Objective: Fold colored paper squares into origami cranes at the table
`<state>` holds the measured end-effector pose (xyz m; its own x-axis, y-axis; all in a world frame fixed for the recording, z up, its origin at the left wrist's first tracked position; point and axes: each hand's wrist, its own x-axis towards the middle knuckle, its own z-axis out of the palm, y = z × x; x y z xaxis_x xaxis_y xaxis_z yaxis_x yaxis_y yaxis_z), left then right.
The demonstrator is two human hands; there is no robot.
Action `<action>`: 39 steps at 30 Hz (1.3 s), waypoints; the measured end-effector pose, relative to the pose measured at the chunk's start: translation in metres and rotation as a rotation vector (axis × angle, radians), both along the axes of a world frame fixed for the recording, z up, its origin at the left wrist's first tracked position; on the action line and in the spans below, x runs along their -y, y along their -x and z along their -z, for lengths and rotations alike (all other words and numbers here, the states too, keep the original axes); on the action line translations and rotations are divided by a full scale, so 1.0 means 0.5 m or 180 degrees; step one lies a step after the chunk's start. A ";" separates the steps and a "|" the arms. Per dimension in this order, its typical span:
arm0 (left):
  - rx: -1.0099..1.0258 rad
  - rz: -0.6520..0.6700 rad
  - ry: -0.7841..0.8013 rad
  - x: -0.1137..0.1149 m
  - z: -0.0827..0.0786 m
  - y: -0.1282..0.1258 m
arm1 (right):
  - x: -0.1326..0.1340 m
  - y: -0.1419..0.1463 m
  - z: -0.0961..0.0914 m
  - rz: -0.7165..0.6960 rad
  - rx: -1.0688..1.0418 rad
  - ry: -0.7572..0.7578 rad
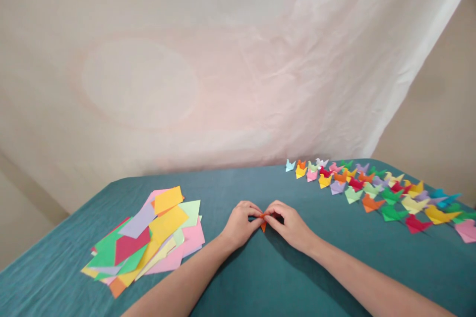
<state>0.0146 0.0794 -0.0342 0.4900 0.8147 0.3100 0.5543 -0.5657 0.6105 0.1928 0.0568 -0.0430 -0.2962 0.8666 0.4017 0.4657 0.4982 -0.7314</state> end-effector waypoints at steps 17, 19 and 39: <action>0.0486 0.0087 0.0438 -0.002 0.008 0.003 | 0.004 -0.003 -0.011 -0.0076 -0.0240 0.0223; 0.0534 0.0112 0.0498 -0.003 0.008 0.003 | 0.004 -0.004 -0.014 -0.0055 -0.0245 0.0273; 0.0779 0.0017 0.0664 0.002 -0.005 0.003 | -0.001 -0.009 -0.008 -0.0147 -0.0404 0.0394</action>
<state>0.0129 0.0783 -0.0318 0.4259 0.8708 0.2456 0.3740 -0.4166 0.8286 0.1974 0.0574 -0.0392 -0.2904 0.8983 0.3296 0.3446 0.4195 -0.8398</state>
